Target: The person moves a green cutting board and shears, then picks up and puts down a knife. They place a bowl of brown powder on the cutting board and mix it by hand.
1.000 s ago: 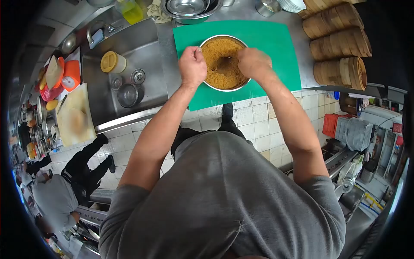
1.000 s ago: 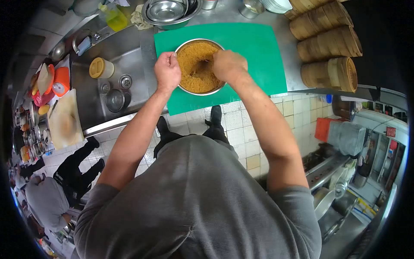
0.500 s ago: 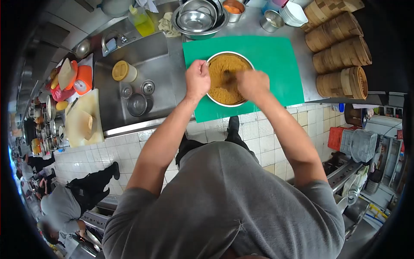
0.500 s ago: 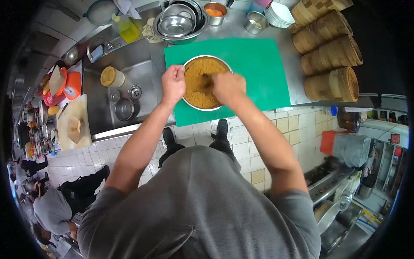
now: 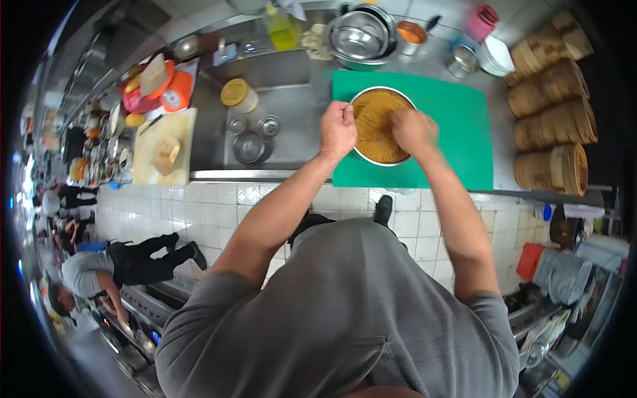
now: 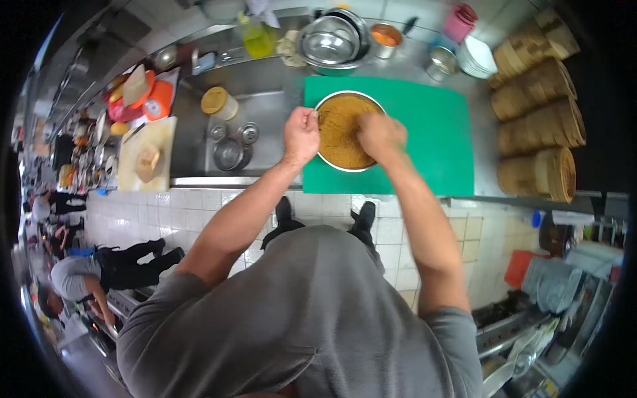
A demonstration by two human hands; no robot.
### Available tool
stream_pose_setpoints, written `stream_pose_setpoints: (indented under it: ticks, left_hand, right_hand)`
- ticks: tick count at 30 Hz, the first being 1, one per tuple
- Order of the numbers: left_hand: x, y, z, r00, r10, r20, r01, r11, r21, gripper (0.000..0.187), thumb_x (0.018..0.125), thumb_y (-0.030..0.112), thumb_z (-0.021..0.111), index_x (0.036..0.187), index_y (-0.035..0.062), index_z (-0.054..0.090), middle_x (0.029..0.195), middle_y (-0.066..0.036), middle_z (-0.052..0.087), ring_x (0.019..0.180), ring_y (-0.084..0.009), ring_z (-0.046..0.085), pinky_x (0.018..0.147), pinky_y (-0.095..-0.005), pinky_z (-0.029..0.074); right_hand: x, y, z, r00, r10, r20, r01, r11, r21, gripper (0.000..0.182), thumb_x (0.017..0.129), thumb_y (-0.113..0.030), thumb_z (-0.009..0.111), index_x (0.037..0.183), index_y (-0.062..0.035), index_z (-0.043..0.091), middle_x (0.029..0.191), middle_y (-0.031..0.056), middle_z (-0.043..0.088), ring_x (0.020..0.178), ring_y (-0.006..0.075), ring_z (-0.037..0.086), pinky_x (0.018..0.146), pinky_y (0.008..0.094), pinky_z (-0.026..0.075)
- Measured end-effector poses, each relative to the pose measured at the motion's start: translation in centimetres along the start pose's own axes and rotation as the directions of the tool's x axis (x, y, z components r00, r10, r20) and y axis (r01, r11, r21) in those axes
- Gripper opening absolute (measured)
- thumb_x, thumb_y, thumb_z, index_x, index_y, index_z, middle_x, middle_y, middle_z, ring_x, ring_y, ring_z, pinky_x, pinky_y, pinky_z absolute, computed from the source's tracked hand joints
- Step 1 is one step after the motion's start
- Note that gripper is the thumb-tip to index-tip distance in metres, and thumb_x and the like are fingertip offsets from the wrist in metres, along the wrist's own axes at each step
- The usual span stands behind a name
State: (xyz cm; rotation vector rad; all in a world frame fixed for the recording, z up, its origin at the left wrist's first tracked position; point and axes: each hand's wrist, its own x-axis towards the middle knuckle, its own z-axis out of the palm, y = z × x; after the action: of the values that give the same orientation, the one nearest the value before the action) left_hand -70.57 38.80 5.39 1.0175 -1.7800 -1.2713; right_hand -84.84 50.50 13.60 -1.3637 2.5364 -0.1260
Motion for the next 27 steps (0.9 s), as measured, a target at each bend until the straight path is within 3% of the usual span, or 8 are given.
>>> stream_pose_setpoints:
  ticks: [5, 9, 10, 13, 17, 19, 22, 27]
  left_hand:
    - [-0.2, -2.7, 2.4, 0.991, 0.107, -0.084, -0.104, 0.994, 0.041, 0.014, 0.105, 0.013, 0.062, 0.103, -0.0009, 0.064, 0.08, -0.011, 0.071, 0.075, -0.0159, 0.066, 0.071, -0.0335, 0.053]
    - [-1.0, -1.9, 0.5, 1.0, 0.031, -0.008, -0.03, 0.999, 0.034, 0.015, 0.105, 0.014, 0.062, 0.103, -0.0014, 0.06, 0.079, -0.012, 0.07, 0.071, -0.0165, 0.064, 0.066, -0.0359, 0.05]
    - [-1.3, -1.0, 0.7, 0.999, -0.053, 0.002, 0.053, 0.999, 0.002, 0.016, 0.103, 0.014, 0.062, 0.102, -0.0018, 0.06, 0.077, -0.022, 0.069, 0.071, -0.0372, 0.069, 0.069, -0.0481, 0.053]
    - [-2.0, -1.2, 2.5, 0.998, 0.037, -0.059, -0.035, 0.998, 0.047, 0.016, 0.104, 0.013, 0.061, 0.102, -0.0029, 0.058, 0.077, -0.02, 0.068, 0.066, -0.0344, 0.067, 0.065, -0.0466, 0.052]
    - [-6.1, 3.2, -0.6, 0.874, -0.447, 0.191, 0.479, 0.861, -0.172, 0.014, 0.104, 0.009, 0.058, 0.101, -0.005, 0.056, 0.084, -0.024, 0.067, 0.068, -0.0319, 0.069, 0.064, -0.0466, 0.052]
    - [-4.1, 0.0, -1.6, 0.883, -0.41, 0.226, 0.44, 0.892, -0.102, 0.016, 0.104, 0.01, 0.059, 0.104, -0.0057, 0.058, 0.089, -0.023, 0.069, 0.072, -0.0301, 0.071, 0.067, -0.0454, 0.054]
    - [3.4, -2.6, -0.6, 0.983, 0.058, 0.173, -0.063, 0.998, 0.026, 0.022, 0.103, 0.017, 0.065, 0.11, -0.0042, 0.07, 0.092, -0.011, 0.075, 0.078, -0.0205, 0.073, 0.072, -0.0348, 0.056]
    - [6.1, 0.7, 1.7, 0.93, 0.043, 0.366, -0.082, 0.993, 0.091, 0.027, 0.101, 0.021, 0.07, 0.11, -0.0035, 0.077, 0.096, -0.012, 0.08, 0.084, -0.0139, 0.072, 0.076, -0.0309, 0.055]
  right_hand:
    - [-0.3, -3.4, 0.9, 0.996, -0.053, 0.07, 0.068, 0.969, -0.237, 0.022, 0.089, -0.02, 0.062, 0.1, -0.0157, 0.08, 0.101, 0.0139, 0.079, 0.095, 0.0353, 0.077, 0.081, 0.0495, 0.062]
    - [-1.6, 0.6, -0.1, 0.996, 0.005, 0.084, 0.006, 0.992, -0.128, 0.023, 0.092, -0.021, 0.059, 0.103, -0.0162, 0.079, 0.101, 0.0151, 0.079, 0.095, 0.0348, 0.077, 0.08, 0.0501, 0.062]
    - [-2.5, 0.4, 0.4, 0.994, -0.062, 0.094, 0.077, 0.984, -0.158, 0.024, 0.092, -0.021, 0.059, 0.104, -0.016, 0.079, 0.101, 0.0151, 0.079, 0.095, 0.0351, 0.077, 0.08, 0.0504, 0.062]
    - [-0.9, -2.0, 1.3, 0.995, -0.066, 0.071, 0.077, 0.984, -0.16, 0.024, 0.092, -0.02, 0.06, 0.103, -0.0141, 0.08, 0.102, 0.0158, 0.079, 0.094, 0.0362, 0.077, 0.081, 0.0506, 0.061]
    - [-0.8, -0.4, 0.0, 0.999, 0.032, 0.036, -0.033, 0.999, 0.023, 0.022, 0.089, -0.018, 0.062, 0.101, -0.0146, 0.081, 0.102, 0.0142, 0.079, 0.094, 0.0349, 0.077, 0.081, 0.0495, 0.061]
    - [-3.5, 0.0, 0.4, 0.995, -0.088, 0.043, 0.085, 0.994, 0.064, 0.022, 0.088, -0.018, 0.063, 0.101, -0.0148, 0.081, 0.099, 0.0142, 0.08, 0.093, 0.0345, 0.077, 0.08, 0.0488, 0.062]
    - [-4.5, -2.5, 0.9, 0.97, -0.156, 0.188, 0.167, 0.985, -0.044, 0.023, 0.091, -0.017, 0.06, 0.1, -0.0147, 0.081, 0.101, 0.0153, 0.079, 0.097, 0.0333, 0.077, 0.082, 0.0486, 0.062]
    - [-0.1, -0.4, -0.5, 0.998, 0.043, 0.05, -0.043, 0.999, 0.011, 0.024, 0.094, -0.017, 0.058, 0.098, -0.013, 0.081, 0.106, 0.0158, 0.079, 0.102, 0.0334, 0.077, 0.087, 0.0481, 0.061]
